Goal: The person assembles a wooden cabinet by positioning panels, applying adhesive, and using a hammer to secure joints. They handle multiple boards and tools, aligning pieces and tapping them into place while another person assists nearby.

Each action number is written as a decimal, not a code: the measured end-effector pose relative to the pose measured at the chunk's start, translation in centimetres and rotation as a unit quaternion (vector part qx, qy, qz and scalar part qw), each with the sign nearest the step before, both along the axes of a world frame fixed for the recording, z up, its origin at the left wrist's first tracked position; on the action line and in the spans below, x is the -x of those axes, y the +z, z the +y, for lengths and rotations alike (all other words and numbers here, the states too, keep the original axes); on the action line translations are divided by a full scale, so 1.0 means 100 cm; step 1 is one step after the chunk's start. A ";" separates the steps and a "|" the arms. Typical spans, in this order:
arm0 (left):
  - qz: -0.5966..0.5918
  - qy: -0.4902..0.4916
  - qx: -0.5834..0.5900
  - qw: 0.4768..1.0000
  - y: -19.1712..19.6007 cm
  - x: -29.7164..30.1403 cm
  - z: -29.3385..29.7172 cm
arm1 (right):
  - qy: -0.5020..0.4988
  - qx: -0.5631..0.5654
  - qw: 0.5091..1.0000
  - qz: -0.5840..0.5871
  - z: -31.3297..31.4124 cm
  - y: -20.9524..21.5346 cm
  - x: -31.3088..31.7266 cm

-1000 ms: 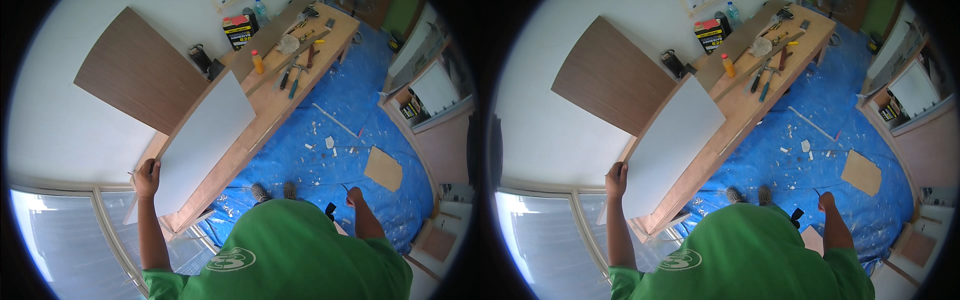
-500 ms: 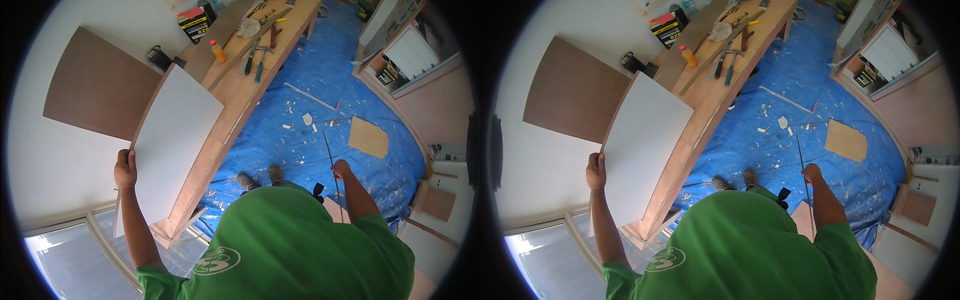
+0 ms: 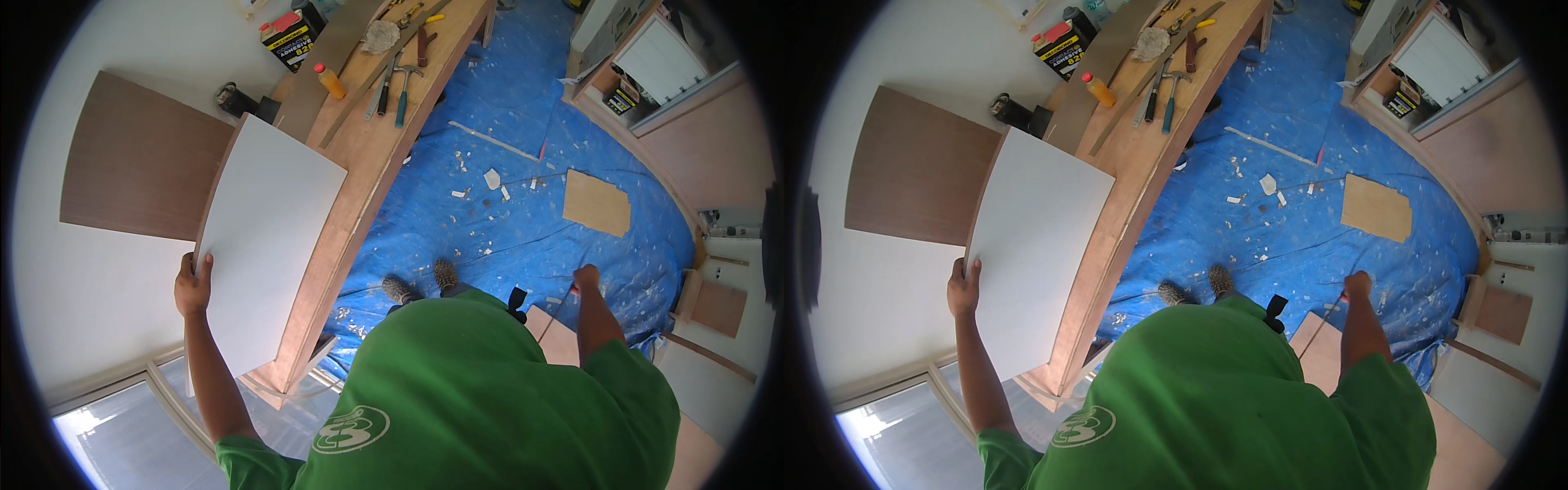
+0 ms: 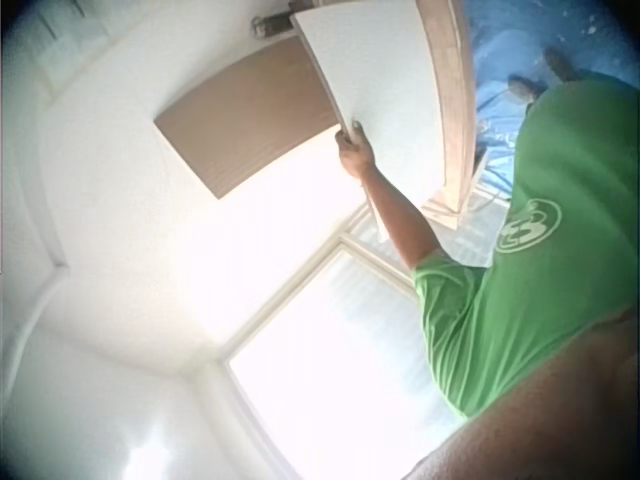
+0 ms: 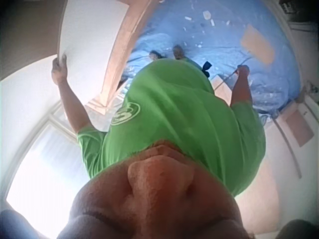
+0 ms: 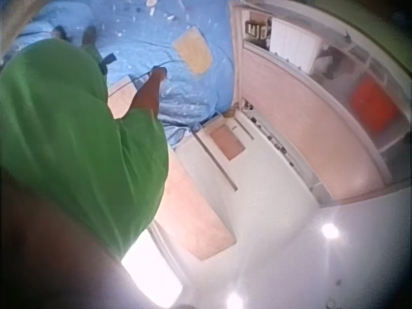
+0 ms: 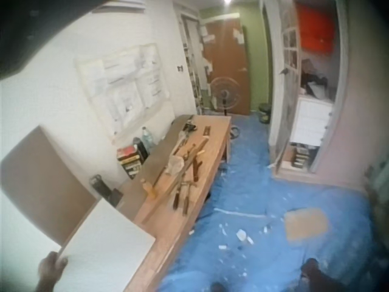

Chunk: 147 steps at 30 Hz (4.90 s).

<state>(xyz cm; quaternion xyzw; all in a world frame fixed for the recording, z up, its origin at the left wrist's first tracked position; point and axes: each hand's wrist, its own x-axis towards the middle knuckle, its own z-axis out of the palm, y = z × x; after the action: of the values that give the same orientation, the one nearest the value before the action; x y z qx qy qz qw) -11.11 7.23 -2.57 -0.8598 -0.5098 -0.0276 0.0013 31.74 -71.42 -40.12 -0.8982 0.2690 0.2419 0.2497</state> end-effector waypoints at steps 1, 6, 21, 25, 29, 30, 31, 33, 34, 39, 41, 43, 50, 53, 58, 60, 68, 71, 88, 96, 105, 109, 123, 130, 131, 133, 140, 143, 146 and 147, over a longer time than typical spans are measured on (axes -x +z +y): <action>0.004 0.002 0.000 1.000 0.001 -0.001 -0.001 | -0.014 0.006 0.999 0.036 -0.019 0.001 -0.014; 0.018 0.004 0.004 1.000 0.001 -0.003 -0.002 | -0.134 -0.015 0.986 -0.099 -0.099 0.013 -0.045; 0.016 0.017 0.008 1.000 0.005 -0.007 -0.025 | -0.345 -0.253 0.879 -0.211 -0.026 0.024 -0.061; 0.025 0.011 -0.004 1.000 0.006 -0.005 -0.027 | -0.361 -0.263 0.873 -0.193 -0.007 0.009 -0.051; -0.010 -0.006 0.036 0.999 0.004 -0.006 -0.027 | -0.342 -0.178 0.908 -0.166 -0.022 0.004 -0.021; -0.008 -0.006 0.033 0.999 0.004 -0.006 -0.027 | -0.358 -0.178 0.903 -0.160 -0.022 0.001 -0.013; -0.011 -0.007 0.034 0.999 0.004 -0.006 -0.026 | -0.376 -0.174 0.897 -0.152 -0.022 -0.001 -0.006; -0.007 -0.009 0.033 0.999 0.003 -0.006 -0.025 | -0.383 -0.169 0.898 -0.132 -0.025 -0.003 0.011; -0.004 -0.010 0.032 0.999 0.003 -0.006 -0.024 | -0.389 -0.163 0.899 -0.121 -0.029 -0.003 0.020; 0.003 -0.006 0.032 0.999 0.003 -0.006 -0.022 | -0.424 -0.138 0.888 -0.107 -0.051 -0.002 0.046; 0.000 -0.005 0.040 0.999 0.003 -0.005 -0.021 | -0.432 -0.115 0.889 -0.104 -0.062 -0.001 0.050; 0.000 -0.002 0.040 0.999 0.003 -0.005 -0.021 | -0.429 -0.087 0.894 -0.093 -0.072 0.000 0.053; -0.016 -0.012 0.043 0.999 0.002 -0.005 -0.019 | -0.365 -0.117 0.922 -0.061 -0.087 -0.023 0.066; -0.019 -0.017 0.048 0.999 0.001 -0.004 -0.015 | -0.356 -0.151 0.920 -0.060 -0.073 -0.028 0.059; -0.005 -0.021 0.035 0.999 -0.001 -0.003 -0.009 | -0.439 -0.221 0.857 -0.155 -0.027 -0.005 0.012; -0.002 -0.015 0.039 0.999 -0.001 -0.002 -0.008 | -0.410 -0.246 0.860 -0.181 -0.018 0.011 -0.011; -0.013 -0.014 0.036 0.999 0.000 -0.002 -0.012 | -0.396 -0.271 0.857 -0.189 0.005 0.026 -0.038; -0.006 -0.005 0.039 0.999 0.002 -0.003 -0.013 | -0.408 -0.262 0.858 -0.171 0.001 0.014 -0.023; 0.000 0.009 0.031 0.999 0.004 -0.008 -0.017 | -0.366 -0.122 0.917 -0.102 -0.073 -0.043 0.007; 0.004 0.020 0.027 0.999 0.005 -0.010 -0.014 | -0.164 -0.293 0.942 0.023 0.204 -0.091 -0.005; 0.007 0.022 0.017 1.000 0.004 -0.008 -0.021 | 0.362 -0.372 0.849 0.103 0.366 -0.010 0.060; 0.019 0.028 0.007 0.999 0.004 -0.008 -0.022 | 0.633 -0.130 0.763 -0.008 0.278 -0.058 0.026; 0.049 0.056 -0.003 0.997 0.007 -0.012 -0.020 | 0.225 -0.105 0.942 0.227 0.129 -0.039 0.033; 0.061 0.063 -0.005 0.996 0.004 -0.009 -0.017 | 0.226 -0.212 0.932 0.189 0.180 -0.011 0.026; 0.062 0.063 -0.006 0.996 0.003 -0.009 -0.019 | 0.222 -0.213 0.934 0.183 0.182 -0.008 0.022; 0.061 0.065 -0.006 0.996 0.003 -0.010 -0.022 | 0.219 -0.204 0.937 0.179 0.178 -0.004 0.018; 0.060 0.080 0.009 0.995 0.006 -0.014 -0.046 | 0.229 -0.144 0.943 0.195 0.124 -0.026 -0.005; 0.065 0.089 0.010 0.994 0.007 -0.016 -0.054 | 0.222 -0.136 0.945 0.199 0.108 -0.039 -0.002; 0.070 0.095 0.028 0.993 0.011 -0.019 -0.060 | 0.221 -0.139 0.939 0.223 0.103 -0.040 0.007; 0.071 0.099 0.037 0.992 0.012 -0.020 -0.061 | 0.219 -0.120 0.940 0.231 0.105 -0.039 0.010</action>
<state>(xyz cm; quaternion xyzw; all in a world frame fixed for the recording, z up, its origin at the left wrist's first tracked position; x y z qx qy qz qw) -9.16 1.10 -1.34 -0.8047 -0.5913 0.0525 0.0085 30.77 -60.95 -43.99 -0.8175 0.0847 0.5223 0.2273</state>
